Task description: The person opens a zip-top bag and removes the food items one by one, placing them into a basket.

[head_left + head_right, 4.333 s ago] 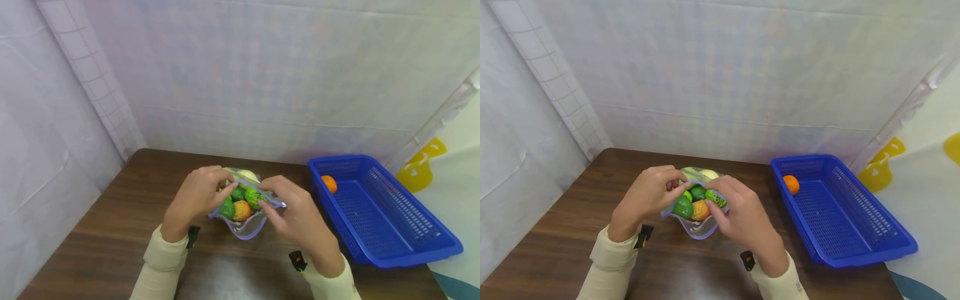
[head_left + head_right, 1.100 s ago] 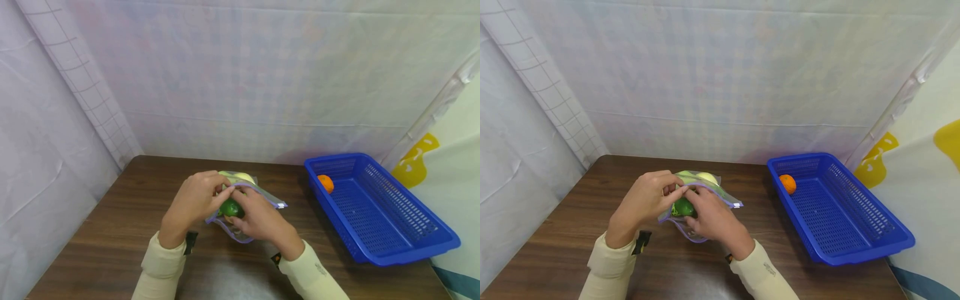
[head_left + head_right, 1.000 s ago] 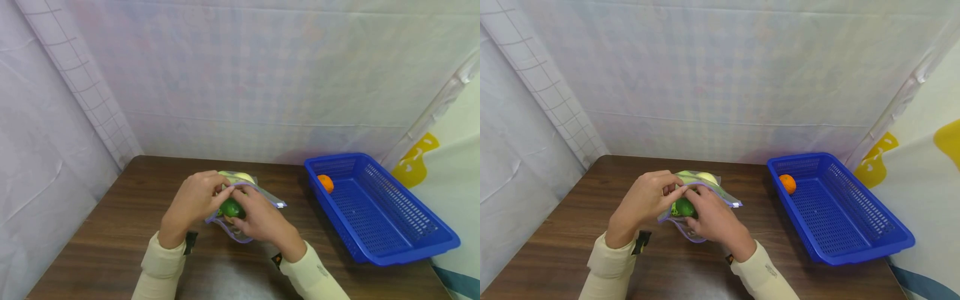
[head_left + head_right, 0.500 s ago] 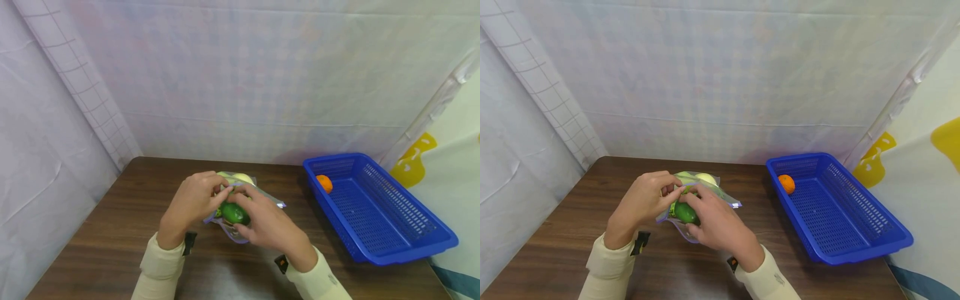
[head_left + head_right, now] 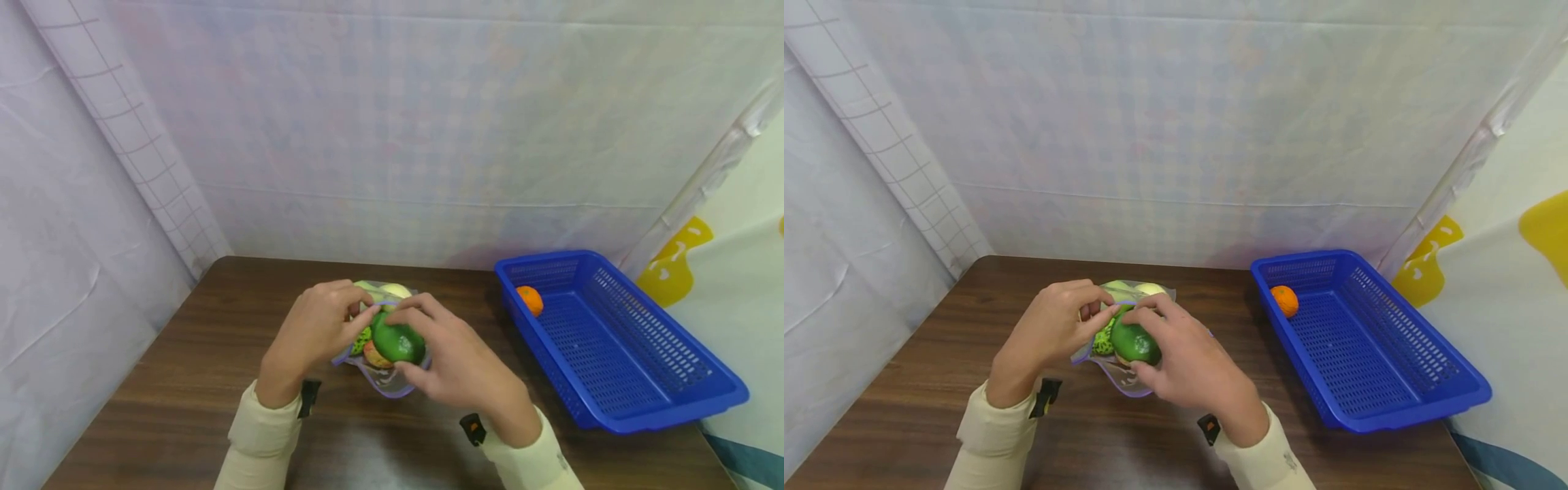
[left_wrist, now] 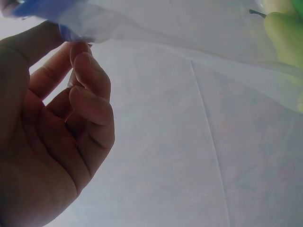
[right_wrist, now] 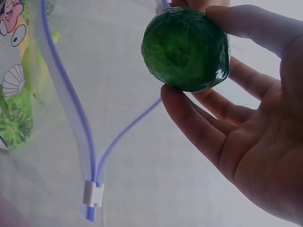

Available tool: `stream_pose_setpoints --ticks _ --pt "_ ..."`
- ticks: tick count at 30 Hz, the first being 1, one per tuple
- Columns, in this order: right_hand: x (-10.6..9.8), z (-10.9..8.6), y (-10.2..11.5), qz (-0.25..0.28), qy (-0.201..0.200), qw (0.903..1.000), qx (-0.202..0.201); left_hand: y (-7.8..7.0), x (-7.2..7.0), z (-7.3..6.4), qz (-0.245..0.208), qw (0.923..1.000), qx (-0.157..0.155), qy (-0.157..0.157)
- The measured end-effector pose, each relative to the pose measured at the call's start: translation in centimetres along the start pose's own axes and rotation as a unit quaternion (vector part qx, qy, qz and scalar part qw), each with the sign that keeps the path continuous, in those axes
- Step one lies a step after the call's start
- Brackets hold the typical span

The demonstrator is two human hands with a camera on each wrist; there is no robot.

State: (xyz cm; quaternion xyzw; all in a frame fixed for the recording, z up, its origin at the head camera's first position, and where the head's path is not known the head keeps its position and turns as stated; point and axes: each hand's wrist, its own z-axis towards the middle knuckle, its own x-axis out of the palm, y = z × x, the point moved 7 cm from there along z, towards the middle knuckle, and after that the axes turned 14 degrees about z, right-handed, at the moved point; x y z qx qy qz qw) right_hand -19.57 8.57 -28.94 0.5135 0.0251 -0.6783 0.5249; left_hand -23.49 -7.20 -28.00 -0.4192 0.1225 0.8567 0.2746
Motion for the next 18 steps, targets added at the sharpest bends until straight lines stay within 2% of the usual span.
stream_pose_setpoints --ticks 12,18 --pt "-2.7 -0.4 -0.3 0.057 -0.053 0.9962 -0.040 0.0 0.0 0.1 0.005 1.0000 -0.003 -0.003" --pt "-4.3 -0.7 -1.4 0.073 -0.090 0.9930 -0.026 0.1 0.0 0.1 0.003 0.9999 -0.006 -0.010"
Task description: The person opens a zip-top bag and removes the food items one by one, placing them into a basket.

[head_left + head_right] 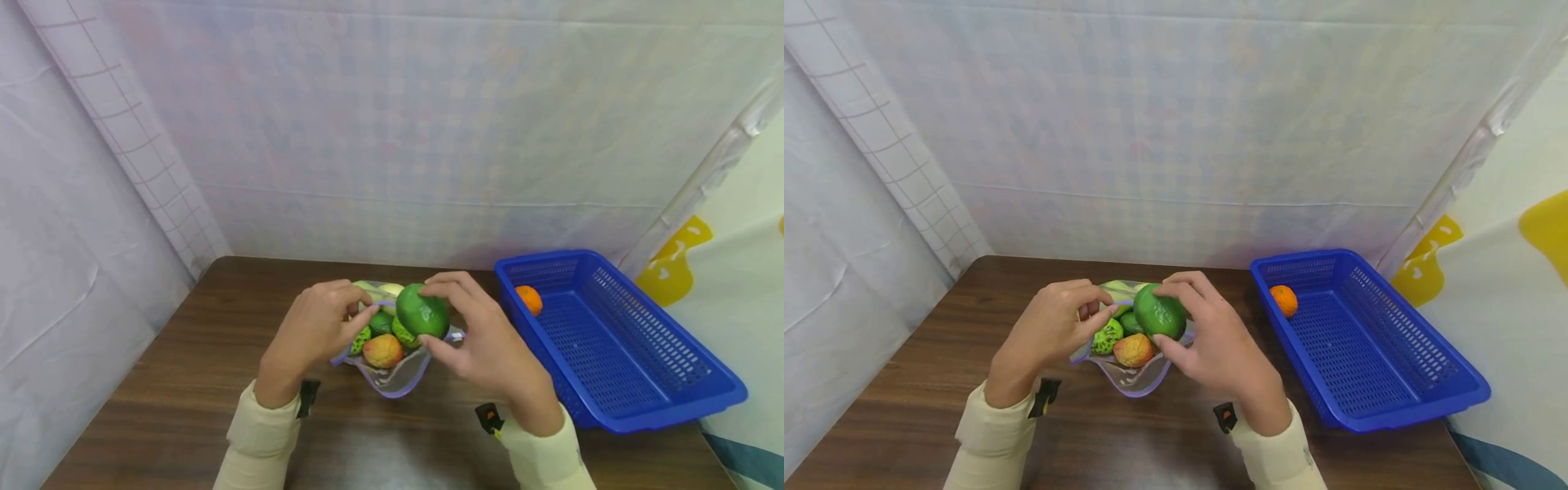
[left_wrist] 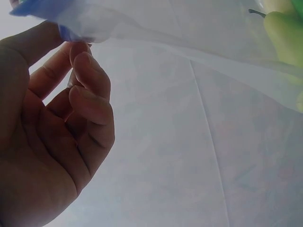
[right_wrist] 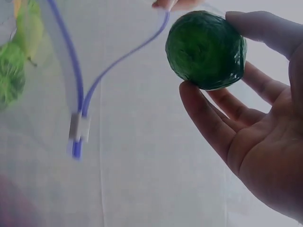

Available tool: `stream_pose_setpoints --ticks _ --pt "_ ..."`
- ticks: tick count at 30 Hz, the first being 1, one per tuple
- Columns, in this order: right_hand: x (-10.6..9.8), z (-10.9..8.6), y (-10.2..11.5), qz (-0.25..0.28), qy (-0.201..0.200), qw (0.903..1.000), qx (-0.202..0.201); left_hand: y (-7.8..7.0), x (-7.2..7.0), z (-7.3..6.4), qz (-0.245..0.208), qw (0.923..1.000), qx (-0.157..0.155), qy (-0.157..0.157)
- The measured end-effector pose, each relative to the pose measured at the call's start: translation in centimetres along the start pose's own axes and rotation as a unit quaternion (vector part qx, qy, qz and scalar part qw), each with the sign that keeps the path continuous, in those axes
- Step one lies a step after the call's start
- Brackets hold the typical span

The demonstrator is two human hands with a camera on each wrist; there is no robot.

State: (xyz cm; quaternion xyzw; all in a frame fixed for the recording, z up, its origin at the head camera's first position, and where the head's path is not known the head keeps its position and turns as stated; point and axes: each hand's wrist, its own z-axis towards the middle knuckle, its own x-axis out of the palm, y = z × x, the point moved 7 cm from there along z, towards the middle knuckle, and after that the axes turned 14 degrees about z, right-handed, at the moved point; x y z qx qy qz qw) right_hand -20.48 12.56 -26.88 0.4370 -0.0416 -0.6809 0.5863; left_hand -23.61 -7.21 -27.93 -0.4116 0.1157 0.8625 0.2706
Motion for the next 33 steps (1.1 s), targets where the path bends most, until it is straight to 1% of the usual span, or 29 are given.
stream_pose_setpoints --ticks 5,10,17,22,27,33 --pt "-1.5 -0.5 -1.1 -0.039 -0.036 0.9982 0.026 0.0 0.1 0.0 0.001 1.0000 0.000 0.005" --pt "-2.7 -0.9 -1.8 -0.068 -0.047 0.9957 0.041 -0.1 0.2 0.1 0.000 0.9999 -0.001 0.013" --pt "-5.1 -0.8 -3.1 -0.120 -0.054 0.9910 0.026 -0.1 0.0 0.0 -0.002 0.9998 -0.004 0.019" --pt "-6.5 -0.6 -4.2 -0.135 -0.040 0.9893 0.037 -0.1 0.0 0.0 -0.003 0.9997 -0.007 0.022" --pt "-7.7 -0.2 -4.7 -0.172 -0.030 0.9839 0.040 0.0 0.1 0.1 -0.005 0.9996 -0.007 0.028" --pt "-7.9 0.2 -6.1 -0.195 0.019 0.9781 0.072 0.0 0.1 0.1 -0.006 0.9994 -0.008 0.034"
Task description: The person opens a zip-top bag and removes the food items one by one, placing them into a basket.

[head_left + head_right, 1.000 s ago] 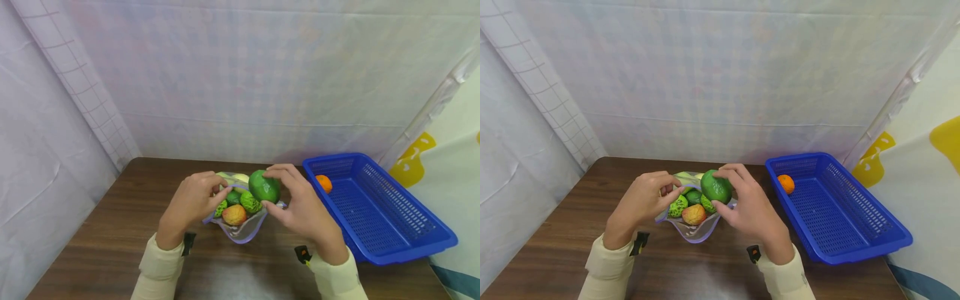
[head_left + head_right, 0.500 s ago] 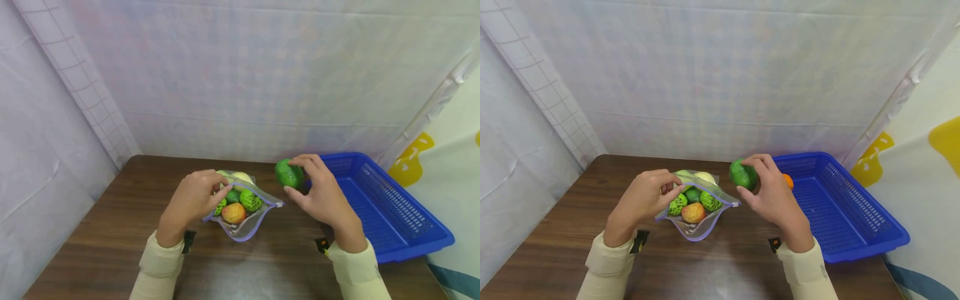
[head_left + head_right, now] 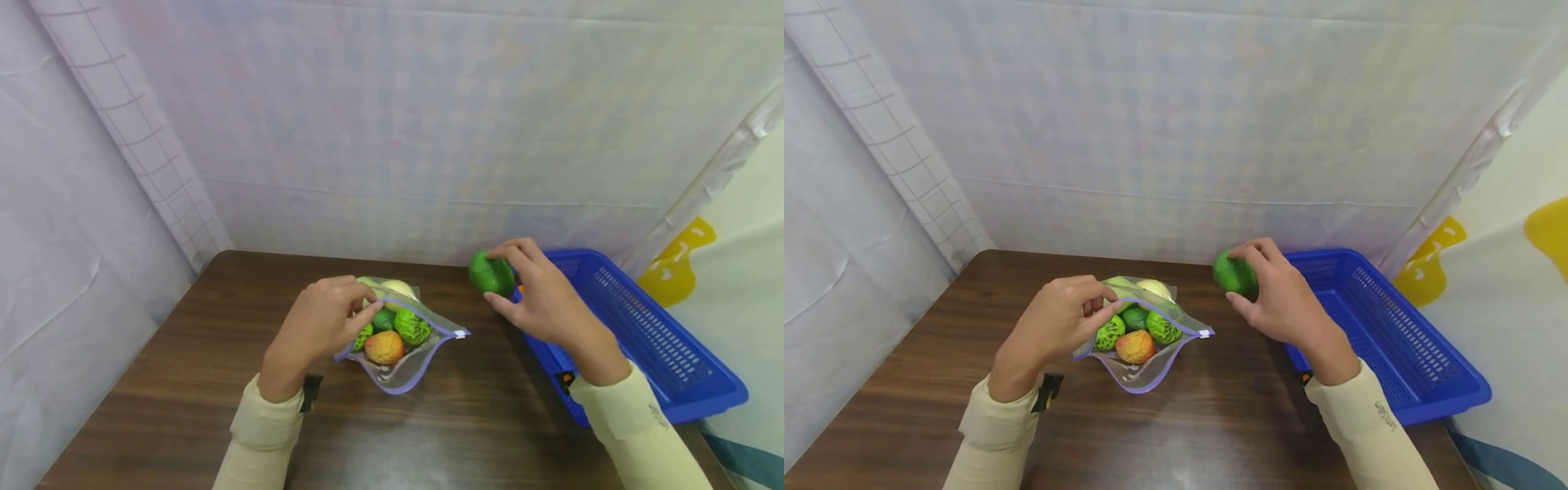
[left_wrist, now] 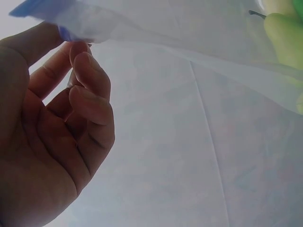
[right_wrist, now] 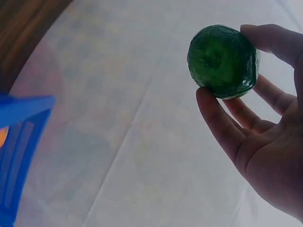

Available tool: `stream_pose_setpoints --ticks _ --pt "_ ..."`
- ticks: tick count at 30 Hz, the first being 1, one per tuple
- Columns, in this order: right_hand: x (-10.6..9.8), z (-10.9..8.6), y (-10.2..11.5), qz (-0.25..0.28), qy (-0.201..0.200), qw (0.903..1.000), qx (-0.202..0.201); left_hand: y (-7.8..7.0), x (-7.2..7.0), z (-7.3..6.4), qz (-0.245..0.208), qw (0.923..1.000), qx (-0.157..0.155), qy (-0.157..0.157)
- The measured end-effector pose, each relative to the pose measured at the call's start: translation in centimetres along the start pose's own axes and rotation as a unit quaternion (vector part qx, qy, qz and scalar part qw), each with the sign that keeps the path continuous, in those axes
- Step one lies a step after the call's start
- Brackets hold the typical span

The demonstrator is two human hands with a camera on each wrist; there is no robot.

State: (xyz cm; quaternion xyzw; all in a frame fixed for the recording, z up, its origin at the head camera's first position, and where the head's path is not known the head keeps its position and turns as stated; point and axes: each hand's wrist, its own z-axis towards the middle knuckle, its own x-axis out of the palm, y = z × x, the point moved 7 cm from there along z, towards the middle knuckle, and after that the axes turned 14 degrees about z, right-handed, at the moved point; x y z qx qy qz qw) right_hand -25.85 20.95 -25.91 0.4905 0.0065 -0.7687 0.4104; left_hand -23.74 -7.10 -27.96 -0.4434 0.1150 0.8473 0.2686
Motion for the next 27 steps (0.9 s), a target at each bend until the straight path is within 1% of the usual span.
stream_pose_setpoints --ticks 5,8,13,16,21,27 --pt "0.2 0.5 -1.7 -0.015 0.026 0.9995 0.011 0.0 -0.1 0.0 0.002 1.0000 -0.001 -0.003" --pt "0.2 0.6 -2.9 -0.026 0.052 0.9978 0.032 -0.1 0.0 -0.1 -0.001 1.0000 0.000 -0.003" --pt "0.5 0.7 -4.7 -0.052 0.107 0.9914 0.055 -0.1 0.1 -0.2 0.000 1.0000 -0.001 -0.001" --pt "0.3 0.7 -6.0 -0.059 0.125 0.9873 0.078 -0.2 -0.1 -0.3 0.001 1.0000 -0.003 -0.003" --pt "-0.7 0.6 -8.6 -0.061 0.128 0.9823 0.122 -0.1 0.0 -0.4 0.001 1.0000 -0.002 -0.002" --pt "-1.7 0.5 -12.1 -0.057 0.114 0.9771 0.170 0.0 0.0 -0.4 0.002 1.0000 -0.001 -0.003"
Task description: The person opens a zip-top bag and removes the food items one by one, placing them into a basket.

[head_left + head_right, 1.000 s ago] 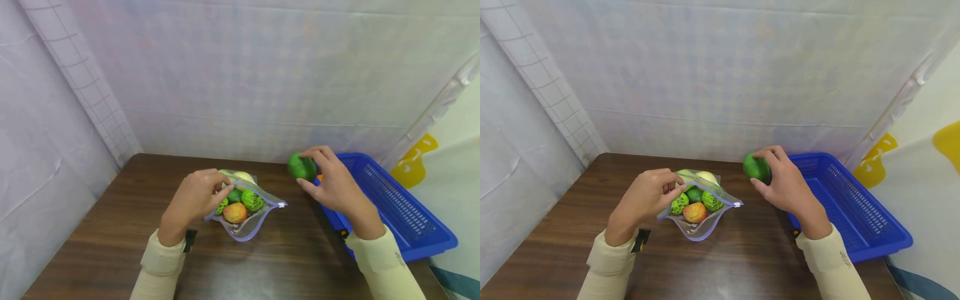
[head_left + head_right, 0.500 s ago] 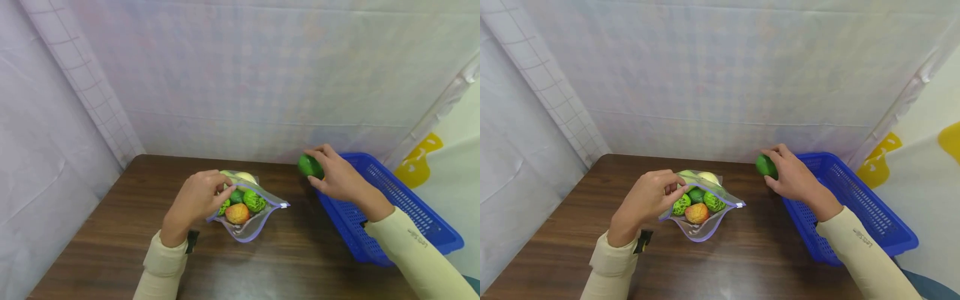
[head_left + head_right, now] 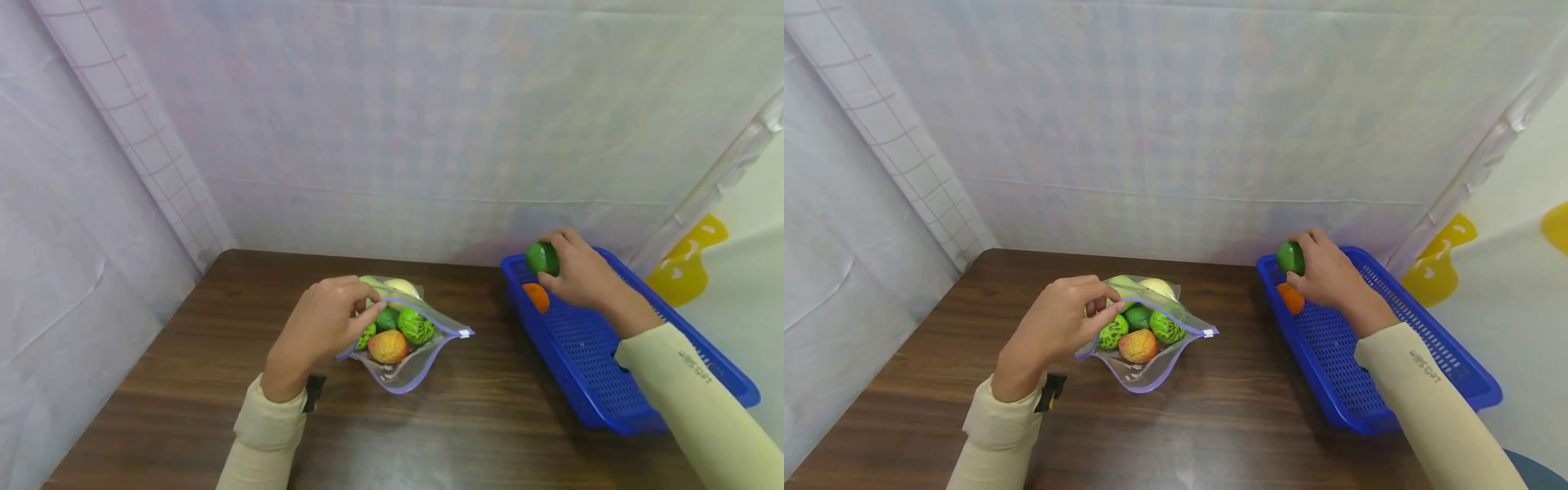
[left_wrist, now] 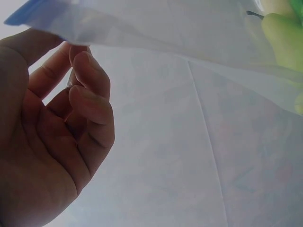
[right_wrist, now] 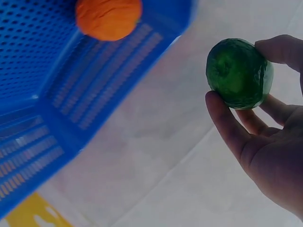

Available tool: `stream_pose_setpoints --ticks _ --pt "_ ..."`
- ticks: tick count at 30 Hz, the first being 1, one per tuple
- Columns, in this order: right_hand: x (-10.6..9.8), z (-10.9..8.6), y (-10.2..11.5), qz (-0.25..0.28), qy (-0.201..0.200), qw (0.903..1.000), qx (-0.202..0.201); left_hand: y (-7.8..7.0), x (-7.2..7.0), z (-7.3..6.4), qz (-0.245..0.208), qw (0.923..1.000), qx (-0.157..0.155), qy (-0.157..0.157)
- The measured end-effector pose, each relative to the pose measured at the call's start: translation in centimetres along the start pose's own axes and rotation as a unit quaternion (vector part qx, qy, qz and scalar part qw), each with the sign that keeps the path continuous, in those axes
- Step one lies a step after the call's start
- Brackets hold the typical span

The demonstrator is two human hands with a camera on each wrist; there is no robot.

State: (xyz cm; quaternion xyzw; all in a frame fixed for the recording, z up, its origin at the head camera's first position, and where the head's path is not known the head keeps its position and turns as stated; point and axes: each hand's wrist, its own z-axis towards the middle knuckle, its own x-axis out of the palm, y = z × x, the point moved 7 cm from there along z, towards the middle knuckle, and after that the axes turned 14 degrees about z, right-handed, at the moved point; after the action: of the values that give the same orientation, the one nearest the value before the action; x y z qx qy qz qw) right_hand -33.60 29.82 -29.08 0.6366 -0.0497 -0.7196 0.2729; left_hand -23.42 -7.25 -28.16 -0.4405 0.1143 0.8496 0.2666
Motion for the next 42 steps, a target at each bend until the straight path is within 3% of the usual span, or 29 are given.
stream_pose_setpoints --ticks 5,16,26,36,42 --pt "0.3 0.7 -2.7 0.008 0.001 0.9997 0.025 0.0 0.0 0.0 0.000 1.0000 0.000 -0.002" --pt "1.8 1.4 -6.9 -0.008 0.014 0.9993 0.032 0.0 0.1 -0.1 -0.003 1.0000 -0.003 0.005" --pt "3.3 2.0 -9.2 0.002 0.004 0.9992 0.040 0.0 0.0 0.0 0.000 1.0000 -0.005 0.006" --pt "4.8 1.6 -11.4 0.006 0.034 0.9953 0.090 0.1 0.2 -0.2 -0.003 0.9999 -0.007 0.010" --pt "5.0 1.8 -12.1 -0.004 0.030 0.9962 0.082 0.1 0.1 -0.1 0.002 1.0000 -0.006 0.006"
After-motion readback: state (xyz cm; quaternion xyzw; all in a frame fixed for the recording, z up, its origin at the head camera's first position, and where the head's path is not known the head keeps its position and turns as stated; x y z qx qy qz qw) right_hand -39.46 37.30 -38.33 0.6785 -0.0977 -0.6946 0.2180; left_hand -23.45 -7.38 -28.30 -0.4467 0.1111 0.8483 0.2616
